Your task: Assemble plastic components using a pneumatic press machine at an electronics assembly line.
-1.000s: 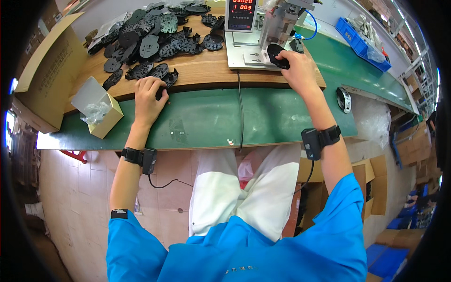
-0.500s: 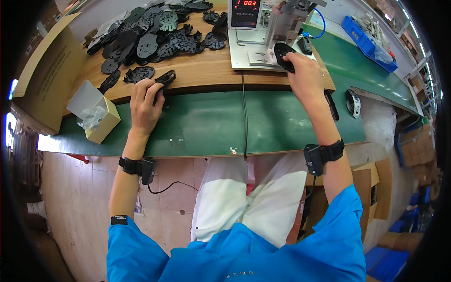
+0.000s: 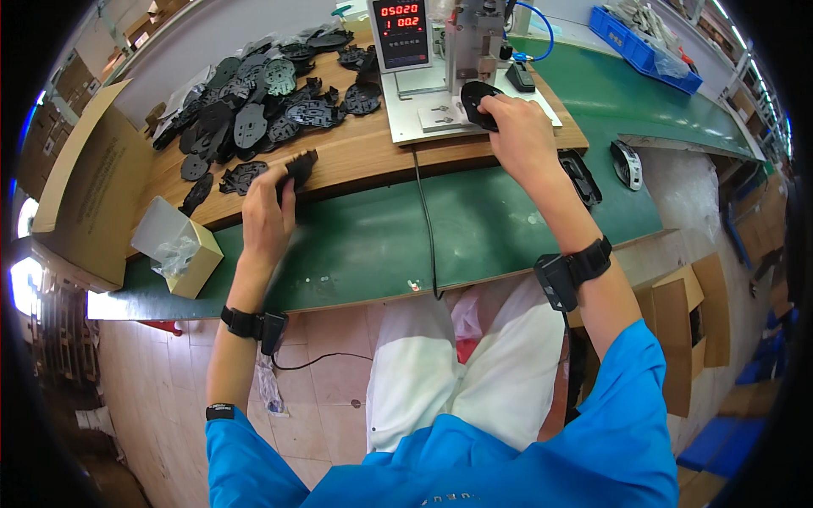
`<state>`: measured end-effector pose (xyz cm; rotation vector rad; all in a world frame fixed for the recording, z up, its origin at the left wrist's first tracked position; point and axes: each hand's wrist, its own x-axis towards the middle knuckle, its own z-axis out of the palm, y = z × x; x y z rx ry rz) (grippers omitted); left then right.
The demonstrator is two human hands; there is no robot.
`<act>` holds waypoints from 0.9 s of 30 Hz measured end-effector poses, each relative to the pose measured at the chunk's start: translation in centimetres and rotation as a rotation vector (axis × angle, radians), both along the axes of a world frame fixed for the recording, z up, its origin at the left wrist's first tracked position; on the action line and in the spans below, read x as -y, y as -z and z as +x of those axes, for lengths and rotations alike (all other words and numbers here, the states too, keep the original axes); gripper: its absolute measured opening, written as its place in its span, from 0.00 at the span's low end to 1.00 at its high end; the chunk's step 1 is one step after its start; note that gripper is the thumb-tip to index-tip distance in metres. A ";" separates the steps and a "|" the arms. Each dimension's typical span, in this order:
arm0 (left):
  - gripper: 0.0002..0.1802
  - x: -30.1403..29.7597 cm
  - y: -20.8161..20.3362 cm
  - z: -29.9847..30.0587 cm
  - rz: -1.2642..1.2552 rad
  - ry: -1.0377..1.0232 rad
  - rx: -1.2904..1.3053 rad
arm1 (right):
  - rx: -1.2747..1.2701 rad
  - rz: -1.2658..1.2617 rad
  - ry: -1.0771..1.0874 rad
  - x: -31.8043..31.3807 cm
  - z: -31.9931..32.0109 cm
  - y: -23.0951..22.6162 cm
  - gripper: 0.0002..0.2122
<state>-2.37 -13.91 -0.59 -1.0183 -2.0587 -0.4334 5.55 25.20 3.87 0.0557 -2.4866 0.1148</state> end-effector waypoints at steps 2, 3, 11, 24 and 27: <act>0.18 -1.9 -0.4 -1.1 0.115 -0.021 0.148 | 0.020 -0.006 0.021 -0.3 -0.1 0.2 0.12; 0.17 -2.4 -1.1 -1.4 0.237 -0.061 0.283 | 0.014 0.009 0.018 0.0 -0.3 0.0 0.12; 0.19 -12.0 -3.1 -4.2 0.395 0.238 0.378 | 0.011 0.003 -0.009 0.1 -0.5 0.3 0.12; 0.30 -12.7 -0.3 -2.8 0.338 0.283 0.333 | -0.069 -0.033 0.010 0.3 -0.8 0.9 0.14; 0.25 -12.2 -0.5 -3.1 0.372 0.230 0.205 | -0.073 -0.043 -0.012 0.2 -0.9 0.9 0.14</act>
